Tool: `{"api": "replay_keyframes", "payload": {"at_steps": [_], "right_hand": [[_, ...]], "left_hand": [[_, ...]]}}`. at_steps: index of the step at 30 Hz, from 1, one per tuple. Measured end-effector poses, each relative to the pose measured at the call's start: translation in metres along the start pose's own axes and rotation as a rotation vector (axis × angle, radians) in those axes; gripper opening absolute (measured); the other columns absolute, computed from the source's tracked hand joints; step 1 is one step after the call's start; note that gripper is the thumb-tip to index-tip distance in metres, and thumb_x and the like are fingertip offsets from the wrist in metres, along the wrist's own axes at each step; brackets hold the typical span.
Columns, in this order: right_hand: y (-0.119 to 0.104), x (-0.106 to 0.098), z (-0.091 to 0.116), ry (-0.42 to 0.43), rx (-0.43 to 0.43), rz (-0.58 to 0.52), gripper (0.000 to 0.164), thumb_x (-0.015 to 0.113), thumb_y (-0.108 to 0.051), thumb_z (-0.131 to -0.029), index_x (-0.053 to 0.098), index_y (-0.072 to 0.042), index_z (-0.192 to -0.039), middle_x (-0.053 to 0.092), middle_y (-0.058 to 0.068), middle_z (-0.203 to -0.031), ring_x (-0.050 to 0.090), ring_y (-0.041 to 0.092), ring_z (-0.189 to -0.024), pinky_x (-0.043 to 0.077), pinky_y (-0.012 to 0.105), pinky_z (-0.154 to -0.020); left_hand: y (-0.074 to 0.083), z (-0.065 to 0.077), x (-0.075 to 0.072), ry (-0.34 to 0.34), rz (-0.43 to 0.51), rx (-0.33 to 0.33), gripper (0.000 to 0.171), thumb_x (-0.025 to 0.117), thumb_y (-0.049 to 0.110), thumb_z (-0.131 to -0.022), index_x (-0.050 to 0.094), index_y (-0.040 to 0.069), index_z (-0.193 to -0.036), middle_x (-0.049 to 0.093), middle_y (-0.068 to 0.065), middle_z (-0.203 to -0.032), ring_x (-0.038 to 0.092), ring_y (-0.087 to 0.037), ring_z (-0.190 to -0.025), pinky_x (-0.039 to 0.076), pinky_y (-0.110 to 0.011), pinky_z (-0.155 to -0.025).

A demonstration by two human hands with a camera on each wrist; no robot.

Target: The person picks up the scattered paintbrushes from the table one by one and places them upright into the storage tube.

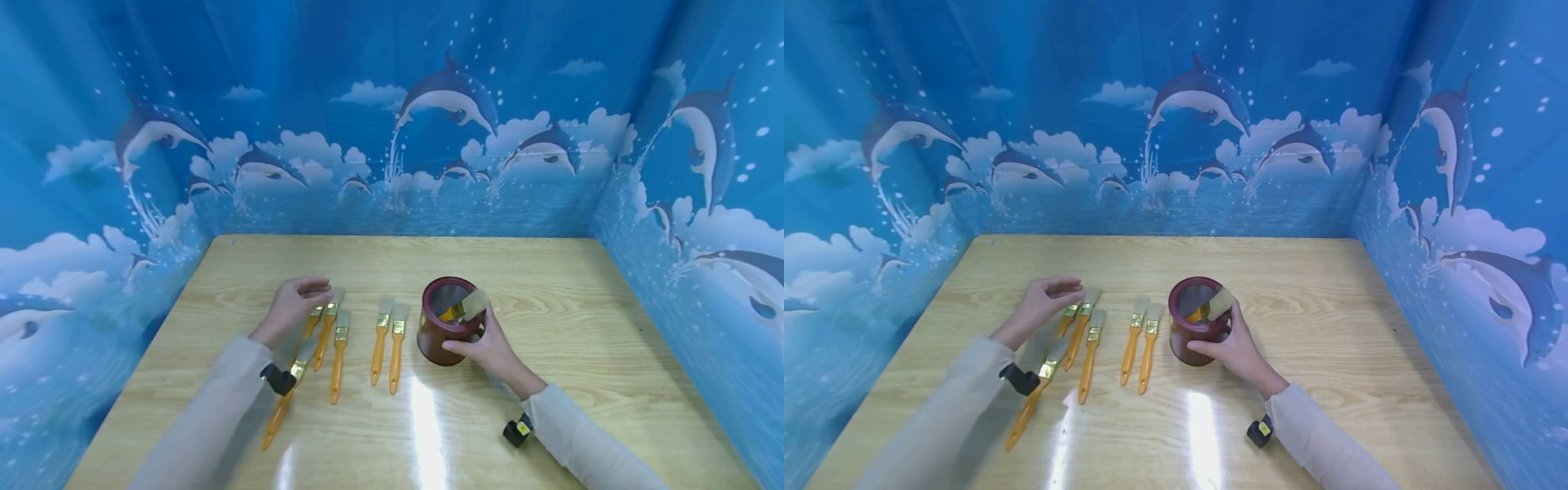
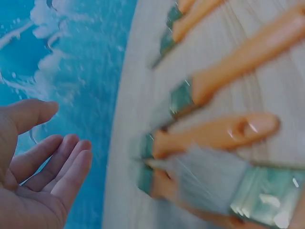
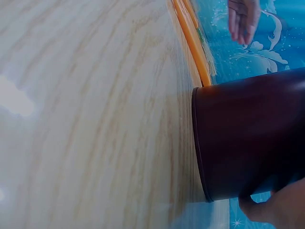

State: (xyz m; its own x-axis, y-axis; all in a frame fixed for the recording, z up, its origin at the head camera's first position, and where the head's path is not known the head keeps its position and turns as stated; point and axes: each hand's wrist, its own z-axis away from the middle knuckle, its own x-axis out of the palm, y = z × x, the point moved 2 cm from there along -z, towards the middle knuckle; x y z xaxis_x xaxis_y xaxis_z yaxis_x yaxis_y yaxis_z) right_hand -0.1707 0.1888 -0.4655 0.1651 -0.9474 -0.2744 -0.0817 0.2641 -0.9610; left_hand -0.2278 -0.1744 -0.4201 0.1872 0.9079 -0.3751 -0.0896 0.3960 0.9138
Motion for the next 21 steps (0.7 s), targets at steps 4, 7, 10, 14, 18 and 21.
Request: {"api": "replay_keyframes", "payload": {"at_steps": [4,7,10,14,18,21], "right_hand": [[0.0,0.0,-0.001,0.0,-0.005,-0.009,0.103,0.082,-0.02,-0.076,0.012,-0.024,-0.152,0.03,0.012,-0.147,0.032,0.032,-0.135,0.033,0.056,-0.108],[0.001,0.0,-0.001,0.001,0.001,-0.008,0.103,0.082,-0.021,-0.076,0.012,-0.024,-0.152,0.03,0.012,-0.147,0.031,0.032,-0.135,0.032,0.057,-0.108],[0.002,0.001,-0.001,-0.001,0.008,-0.005,0.105,0.083,-0.021,-0.076,0.011,-0.023,-0.152,0.029,0.012,-0.148,0.031,0.032,-0.136,0.032,0.057,-0.109],[-0.003,0.002,0.001,-0.008,0.006,-0.019,0.104,0.082,-0.02,-0.076,0.011,-0.023,-0.152,0.028,0.013,-0.149,0.03,0.033,-0.136,0.031,0.058,-0.108],[-0.022,0.002,0.006,-0.017,0.016,-0.031,0.103,0.081,-0.016,-0.077,0.01,-0.019,-0.152,0.027,0.016,-0.149,0.029,0.035,-0.137,0.031,0.058,-0.109],[-0.032,0.003,0.009,-0.022,0.023,-0.033,0.103,0.08,-0.014,-0.078,0.009,-0.016,-0.153,0.025,0.018,-0.15,0.028,0.036,-0.137,0.031,0.058,-0.109]], "left_hand": [[-0.018,-0.002,-0.008,0.031,-0.039,-0.032,0.055,0.068,0.031,-0.09,0.052,0.002,-0.135,0.058,-0.018,-0.129,0.056,-0.031,-0.117,0.049,-0.043,-0.097],[-0.031,-0.005,-0.013,0.048,-0.059,-0.046,0.053,0.066,0.027,-0.092,0.051,-0.001,-0.134,0.058,-0.02,-0.129,0.056,-0.032,-0.117,0.049,-0.042,-0.097],[-0.043,-0.008,-0.015,0.06,-0.08,-0.071,0.048,0.064,0.022,-0.093,0.051,-0.002,-0.134,0.058,-0.021,-0.128,0.057,-0.033,-0.116,0.049,-0.041,-0.097],[-0.054,-0.012,-0.016,0.059,-0.11,-0.082,0.046,0.064,0.02,-0.093,0.053,-0.002,-0.132,0.058,-0.021,-0.127,0.057,-0.032,-0.115,0.051,-0.039,-0.094],[-0.057,-0.013,-0.015,0.064,-0.125,-0.061,0.044,0.066,0.017,-0.092,0.055,-0.004,-0.129,0.06,-0.022,-0.124,0.058,-0.033,-0.113,0.051,-0.039,-0.093],[-0.057,-0.013,-0.013,0.089,-0.152,-0.06,0.044,0.069,0.016,-0.089,0.057,-0.005,-0.126,0.062,-0.022,-0.121,0.06,-0.034,-0.11,0.051,-0.04,-0.092]]}}
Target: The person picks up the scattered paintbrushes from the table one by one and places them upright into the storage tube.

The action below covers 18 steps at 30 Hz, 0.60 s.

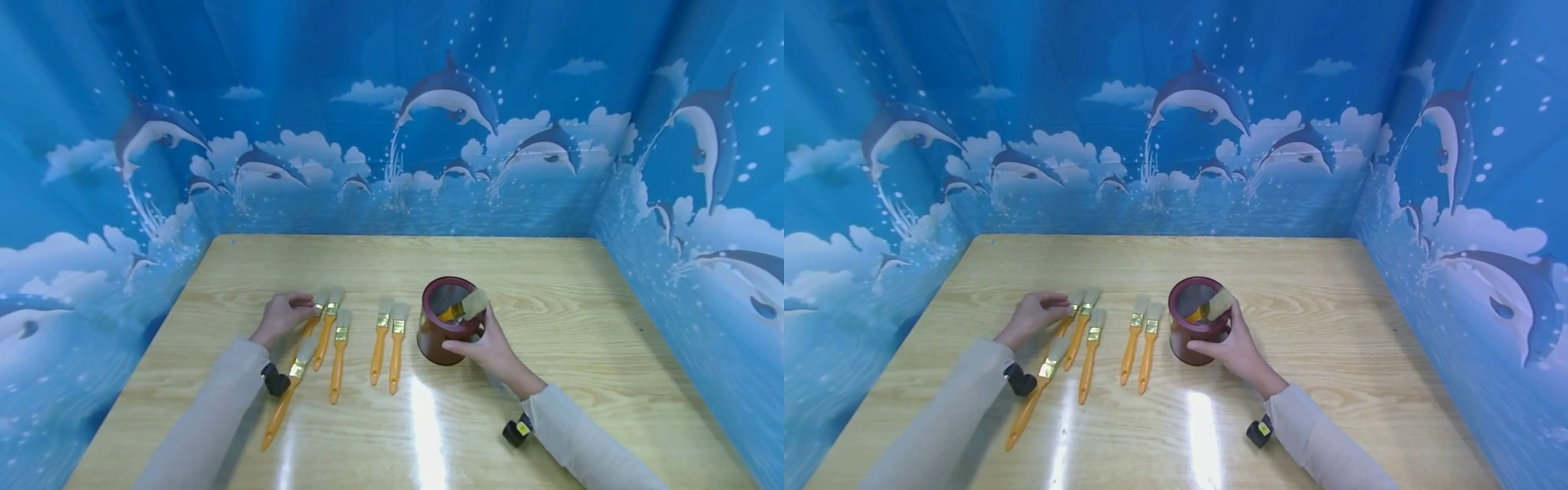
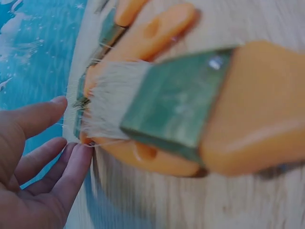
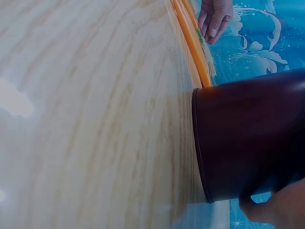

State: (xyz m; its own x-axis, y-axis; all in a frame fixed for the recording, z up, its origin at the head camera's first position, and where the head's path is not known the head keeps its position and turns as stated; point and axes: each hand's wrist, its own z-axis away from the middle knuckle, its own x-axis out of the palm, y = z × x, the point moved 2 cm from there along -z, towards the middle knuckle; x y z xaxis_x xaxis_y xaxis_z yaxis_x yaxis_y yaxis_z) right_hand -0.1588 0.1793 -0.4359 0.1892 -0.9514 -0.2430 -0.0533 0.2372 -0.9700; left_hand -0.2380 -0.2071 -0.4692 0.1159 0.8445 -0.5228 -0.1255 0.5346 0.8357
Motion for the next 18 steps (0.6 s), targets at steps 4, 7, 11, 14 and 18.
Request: {"api": "replay_keyframes", "payload": {"at_steps": [4,7,11,14,18], "right_hand": [[0.0006,-0.0004,0.0004,0.002,0.008,0.008,0.104,0.08,-0.015,-0.078,0.008,-0.016,-0.153,0.024,0.018,-0.15,0.028,0.036,-0.138,0.031,0.057,-0.109],[0.0015,-0.0005,0.0,0.002,0.011,0.012,0.105,0.08,-0.016,-0.078,0.007,-0.016,-0.153,0.023,0.018,-0.151,0.027,0.036,-0.138,0.03,0.057,-0.11],[0.0025,-0.0005,-0.0005,0.001,0.014,0.015,0.105,0.08,-0.016,-0.078,0.007,-0.015,-0.153,0.022,0.018,-0.151,0.026,0.037,-0.139,0.029,0.057,-0.11],[0.0023,-0.0003,-0.0002,0.001,0.015,0.011,0.104,0.08,-0.016,-0.078,0.007,-0.016,-0.153,0.023,0.018,-0.151,0.026,0.036,-0.139,0.028,0.057,-0.11],[0.002,-0.0003,-0.0001,0.001,0.016,0.014,0.103,0.08,-0.016,-0.078,0.008,-0.016,-0.153,0.024,0.017,-0.151,0.027,0.036,-0.139,0.029,0.057,-0.11]], "left_hand": [[0.0007,-0.001,0.0044,0.047,-0.063,0.026,0.043,0.074,0.014,-0.084,0.061,-0.007,-0.119,0.065,-0.023,-0.113,0.064,-0.034,-0.102,0.053,-0.04,-0.088],[0.0015,-0.002,0.0075,0.078,-0.12,0.05,0.039,0.076,0.013,-0.081,0.064,-0.007,-0.112,0.068,-0.022,-0.105,0.066,-0.032,-0.095,0.054,-0.04,-0.084],[0.0006,-0.004,0.009,0.1,-0.155,0.025,0.036,0.078,0.013,-0.078,0.067,-0.006,-0.107,0.07,-0.019,-0.098,0.066,-0.028,-0.09,0.053,-0.038,-0.081],[0.0006,-0.0047,0.0087,0.089,-0.158,-0.002,0.037,0.079,0.013,-0.078,0.067,-0.006,-0.107,0.07,-0.018,-0.097,0.066,-0.026,-0.087,0.054,-0.035,-0.078],[0.001,-0.0048,0.0076,0.066,-0.153,-0.052,0.037,0.077,0.014,-0.081,0.066,-0.007,-0.109,0.068,-0.018,-0.099,0.064,-0.025,-0.087,0.054,-0.032,-0.073]]}}
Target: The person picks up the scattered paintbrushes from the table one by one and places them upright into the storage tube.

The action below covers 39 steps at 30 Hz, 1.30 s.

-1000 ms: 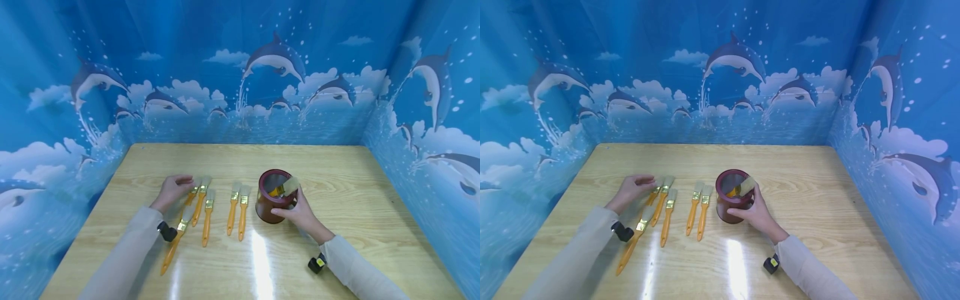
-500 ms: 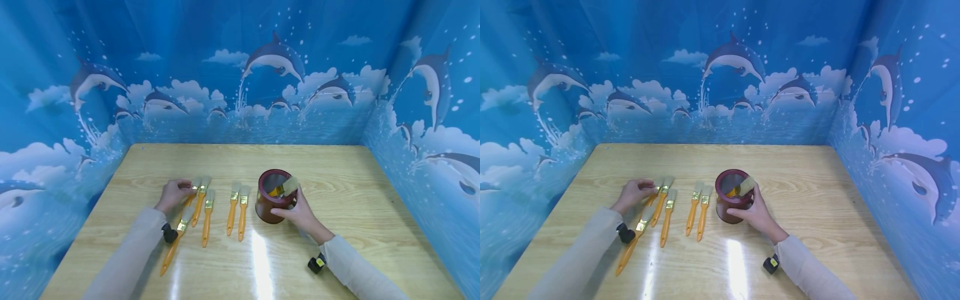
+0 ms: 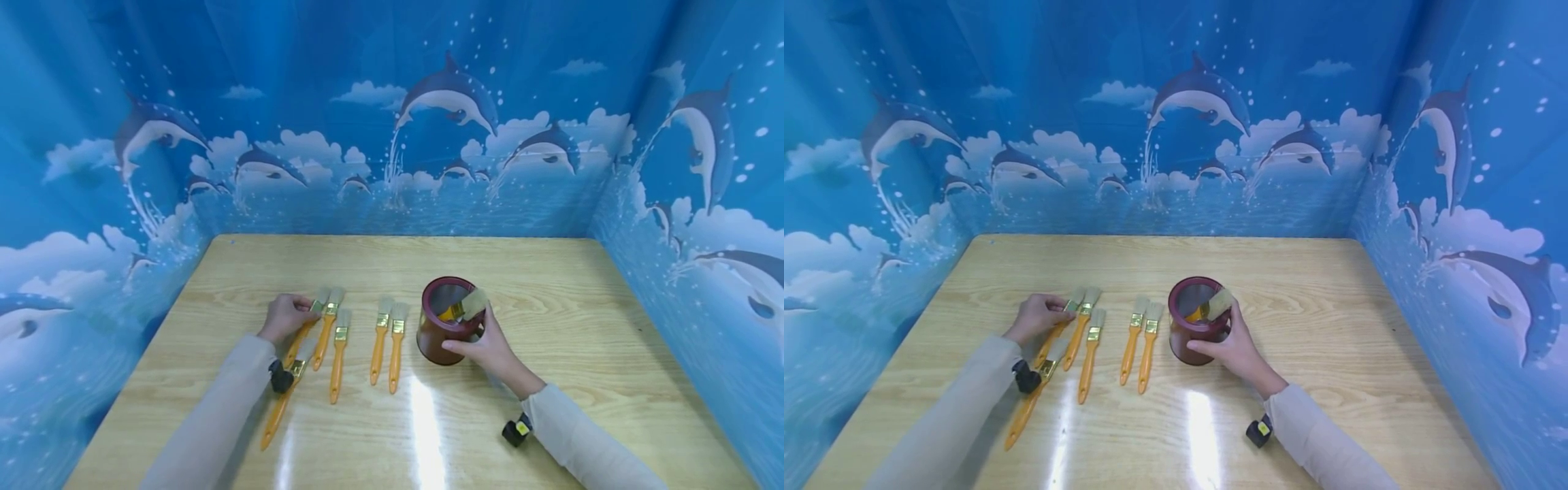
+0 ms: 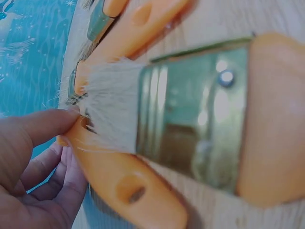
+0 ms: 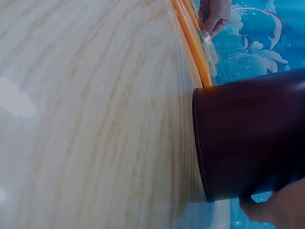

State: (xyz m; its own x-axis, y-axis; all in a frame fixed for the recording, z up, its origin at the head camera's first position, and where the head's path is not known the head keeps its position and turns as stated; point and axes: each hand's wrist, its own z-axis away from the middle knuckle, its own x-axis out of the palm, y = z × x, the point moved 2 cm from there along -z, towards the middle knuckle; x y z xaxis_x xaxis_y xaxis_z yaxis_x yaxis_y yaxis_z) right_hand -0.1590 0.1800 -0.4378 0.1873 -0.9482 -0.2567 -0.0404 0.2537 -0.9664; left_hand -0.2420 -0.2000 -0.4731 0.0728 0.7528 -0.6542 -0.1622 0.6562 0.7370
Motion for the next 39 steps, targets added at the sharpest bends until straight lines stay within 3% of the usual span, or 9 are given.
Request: {"api": "replay_keyframes", "payload": {"at_steps": [3,9,15,20,27,33,39], "right_hand": [[0.002,0.0,0.0,0.0,-0.004,0.008,0.104,0.08,-0.017,-0.078,0.008,-0.014,-0.153,0.024,0.018,-0.151,0.026,0.037,-0.138,0.029,0.058,-0.11],[0.023,-0.002,-0.009,0.001,-0.015,-0.015,0.105,0.08,-0.015,-0.078,0.007,-0.021,-0.153,0.023,0.014,-0.152,0.026,0.034,-0.139,0.029,0.059,-0.11],[0.031,-0.003,-0.01,0.017,-0.011,0.008,0.105,0.082,-0.022,-0.077,0.009,-0.025,-0.153,0.025,0.011,-0.151,0.029,0.032,-0.138,0.031,0.057,-0.109],[0.031,-0.003,-0.01,0.022,-0.005,0.011,0.106,0.082,-0.024,-0.076,0.009,-0.024,-0.153,0.025,0.012,-0.152,0.028,0.032,-0.139,0.03,0.056,-0.11],[0.033,-0.003,-0.01,0.018,0.0,0.009,0.106,0.082,-0.024,-0.077,0.008,-0.025,-0.153,0.025,0.012,-0.151,0.029,0.032,-0.138,0.031,0.056,-0.109],[0.033,-0.002,-0.011,0.02,-0.009,0.009,0.105,0.082,-0.024,-0.077,0.009,-0.025,-0.152,0.025,0.011,-0.151,0.028,0.032,-0.139,0.03,0.057,-0.11],[0.023,-0.001,-0.009,0.013,0.003,0.018,0.106,0.081,-0.023,-0.078,0.007,-0.022,-0.153,0.025,0.014,-0.151,0.028,0.033,-0.138,0.031,0.056,-0.109]], "left_hand": [[-0.001,-0.001,-0.001,-0.01,0.012,-0.029,0.036,0.075,0.015,-0.082,0.065,-0.006,-0.111,0.066,-0.018,-0.102,0.063,-0.025,-0.09,0.053,-0.032,-0.074],[-0.005,-0.003,-0.007,-0.013,0.038,-0.017,0.037,0.074,0.015,-0.084,0.064,-0.006,-0.114,0.065,-0.02,-0.106,0.063,-0.027,-0.094,0.053,-0.034,-0.077],[0.003,-0.006,-0.024,-0.009,0.055,-0.016,0.037,0.069,0.019,-0.089,0.063,-0.005,-0.116,0.063,-0.02,-0.11,0.061,-0.026,-0.093,0.053,-0.031,-0.073],[0.022,-0.008,-0.04,-0.008,0.055,0.022,0.039,0.065,0.022,-0.092,0.061,-0.003,-0.123,0.062,-0.019,-0.113,0.06,-0.027,-0.097,0.053,-0.032,-0.076],[0.055,-0.007,-0.05,-0.043,0.128,0.041,0.044,0.064,0.024,-0.093,0.056,0.001,-0.129,0.058,-0.017,-0.116,0.058,-0.027,-0.101,0.052,-0.042,-0.086],[0.087,-0.001,-0.048,-0.024,0.196,0.054,0.04,0.067,0.026,-0.09,0.057,0.004,-0.122,0.06,-0.012,-0.111,0.059,-0.023,-0.096,0.054,-0.032,-0.079],[0.125,0.01,-0.038,-0.017,0.299,0.147,0.034,0.07,0.023,-0.089,0.058,0.004,-0.114,0.061,-0.011,-0.107,0.061,-0.021,-0.094,0.055,-0.031,-0.079]]}}
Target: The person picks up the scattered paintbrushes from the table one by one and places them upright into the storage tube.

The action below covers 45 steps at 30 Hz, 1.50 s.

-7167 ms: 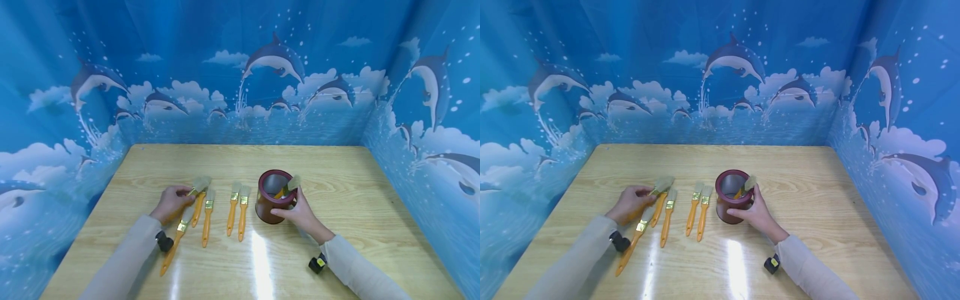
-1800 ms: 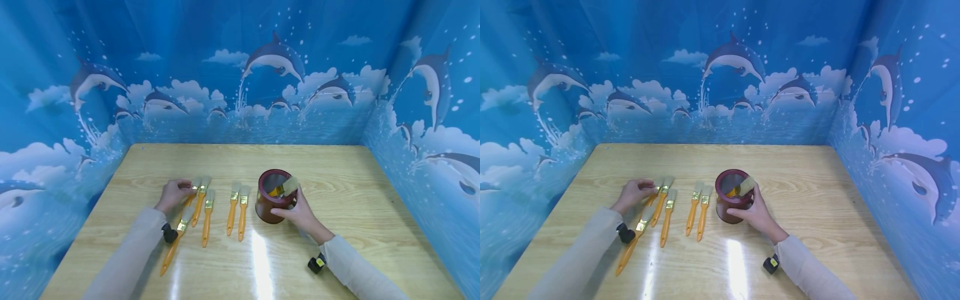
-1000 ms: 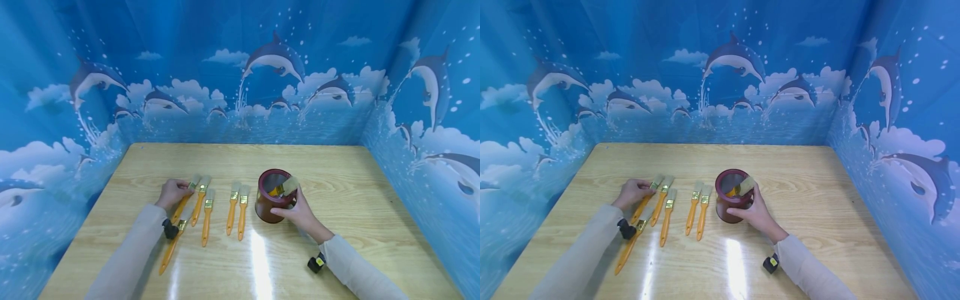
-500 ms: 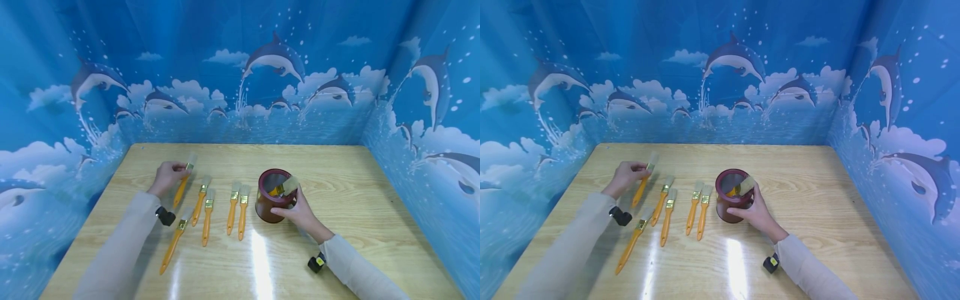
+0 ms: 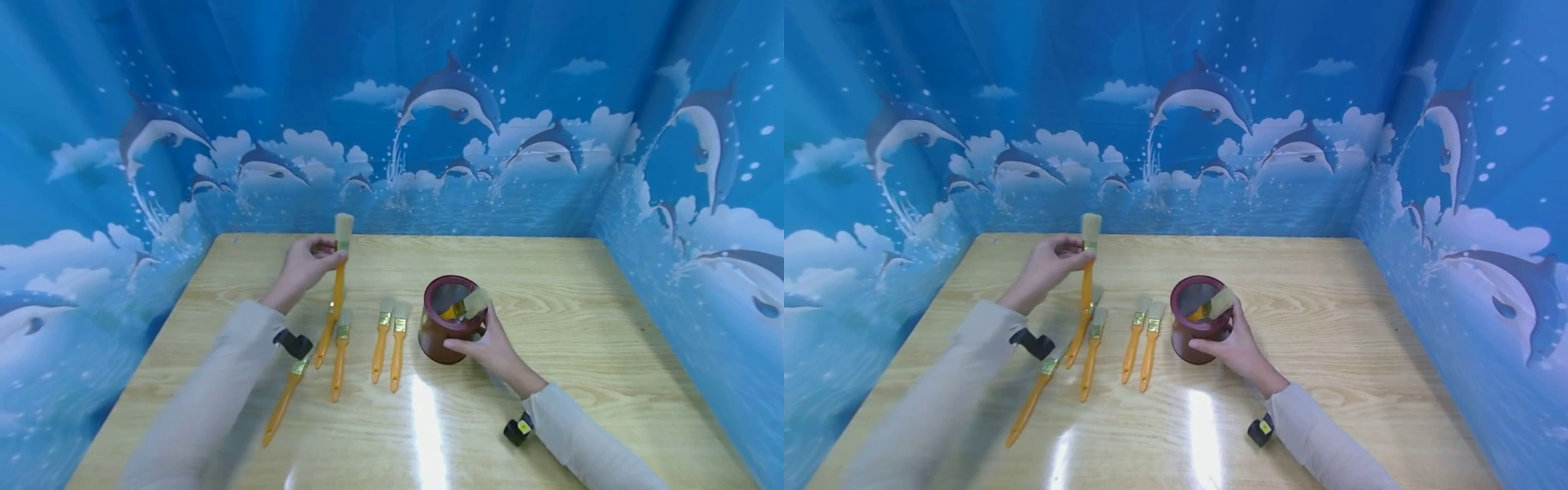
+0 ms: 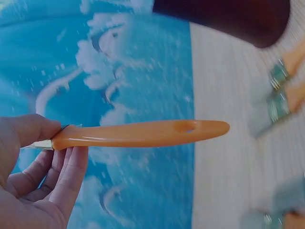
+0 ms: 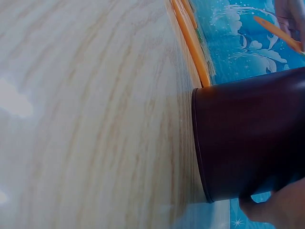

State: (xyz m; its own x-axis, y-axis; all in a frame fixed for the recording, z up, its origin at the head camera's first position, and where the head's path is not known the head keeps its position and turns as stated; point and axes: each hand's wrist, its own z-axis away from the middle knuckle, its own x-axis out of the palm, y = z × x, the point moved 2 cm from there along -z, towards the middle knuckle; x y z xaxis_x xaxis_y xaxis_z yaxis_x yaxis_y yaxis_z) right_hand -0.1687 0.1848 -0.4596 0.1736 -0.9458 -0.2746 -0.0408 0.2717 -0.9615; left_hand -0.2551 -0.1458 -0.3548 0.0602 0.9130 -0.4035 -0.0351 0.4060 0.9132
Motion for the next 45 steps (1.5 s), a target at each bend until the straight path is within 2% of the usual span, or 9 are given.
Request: {"api": "replay_keyframes", "payload": {"at_steps": [5,7,10,17,20,25,33,45], "right_hand": [[-0.006,-0.001,0.0,-0.005,0.012,-0.006,0.105,0.081,-0.017,-0.077,0.007,-0.018,-0.153,0.027,0.016,-0.149,0.029,0.035,-0.137,0.031,0.055,-0.11],[0.002,-0.001,-0.002,-0.002,0.002,-0.011,0.106,0.081,-0.016,-0.077,0.008,-0.02,-0.153,0.026,0.015,-0.15,0.028,0.033,-0.138,0.03,0.055,-0.11],[0.007,-0.001,-0.003,0.0,0.001,-0.016,0.106,0.082,-0.017,-0.077,0.008,-0.024,-0.153,0.025,0.012,-0.151,0.028,0.031,-0.138,0.03,0.054,-0.111],[-0.007,-0.002,0.002,-0.003,0.007,-0.019,0.105,0.081,-0.016,-0.077,0.008,-0.018,-0.153,0.026,0.017,-0.15,0.027,0.035,-0.138,0.029,0.056,-0.11],[-0.006,-0.002,0.001,-0.001,-0.003,-0.019,0.105,0.081,-0.016,-0.077,0.009,-0.02,-0.152,0.026,0.015,-0.15,0.027,0.034,-0.138,0.028,0.057,-0.111],[0.005,-0.003,-0.002,0.0,-0.021,-0.022,0.102,0.082,-0.02,-0.077,0.011,-0.027,-0.151,0.027,0.008,-0.15,0.029,0.029,-0.138,0.028,0.056,-0.111],[0.006,-0.002,-0.003,-0.013,-0.058,-0.041,0.098,0.081,-0.018,-0.078,0.014,-0.028,-0.15,0.029,0.007,-0.148,0.032,0.029,-0.136,0.031,0.055,-0.11],[0.01,-0.002,-0.005,-0.017,-0.074,-0.034,0.098,0.081,-0.019,-0.078,0.015,-0.025,-0.149,0.031,0.007,-0.148,0.035,0.028,-0.134,0.032,0.052,-0.11]], "left_hand": [[0.033,0.007,0.021,-0.029,0.07,0.114,0.031,0.07,0.019,-0.088,0.059,0.001,-0.111,0.061,-0.012,-0.105,0.064,-0.021,-0.094,0.056,-0.031,-0.079],[0.044,0.01,0.029,-0.045,0.09,0.153,0.029,0.071,0.018,-0.088,0.059,0.002,-0.109,0.061,-0.012,-0.105,0.064,-0.022,-0.096,0.056,-0.032,-0.081],[0.054,0.014,0.039,-0.06,0.115,0.202,0.027,0.071,0.018,-0.088,0.06,0.004,-0.107,0.063,-0.01,-0.104,0.065,-0.021,-0.095,0.056,-0.032,-0.082],[0.078,0.026,0.064,-0.098,0.123,0.34,0.023,0.073,0.02,-0.086,0.064,0.007,-0.103,0.067,-0.007,-0.099,0.065,-0.018,-0.09,0.056,-0.031,-0.08],[0.084,0.031,0.076,-0.127,0.15,0.378,0.023,0.074,0.019,-0.085,0.065,0.005,-0.102,0.068,-0.008,-0.098,0.066,-0.018,-0.089,0.056,-0.03,-0.079],[0.085,0.036,0.094,-0.175,0.151,0.396,0.021,0.074,0.018,-0.085,0.065,0.007,-0.1,0.069,-0.006,-0.095,0.067,-0.015,-0.087,0.057,-0.027,-0.077],[0.07,0.042,0.117,-0.245,0.082,0.376,0.019,0.074,0.018,-0.085,0.064,0.008,-0.097,0.068,-0.004,-0.094,0.066,-0.013,-0.085,0.057,-0.025,-0.073],[0.055,0.049,0.133,-0.361,0.03,0.35,0.017,0.075,0.013,-0.084,0.067,0.008,-0.098,0.069,-0.003,-0.093,0.066,-0.01,-0.083,0.057,-0.022,-0.071]]}}
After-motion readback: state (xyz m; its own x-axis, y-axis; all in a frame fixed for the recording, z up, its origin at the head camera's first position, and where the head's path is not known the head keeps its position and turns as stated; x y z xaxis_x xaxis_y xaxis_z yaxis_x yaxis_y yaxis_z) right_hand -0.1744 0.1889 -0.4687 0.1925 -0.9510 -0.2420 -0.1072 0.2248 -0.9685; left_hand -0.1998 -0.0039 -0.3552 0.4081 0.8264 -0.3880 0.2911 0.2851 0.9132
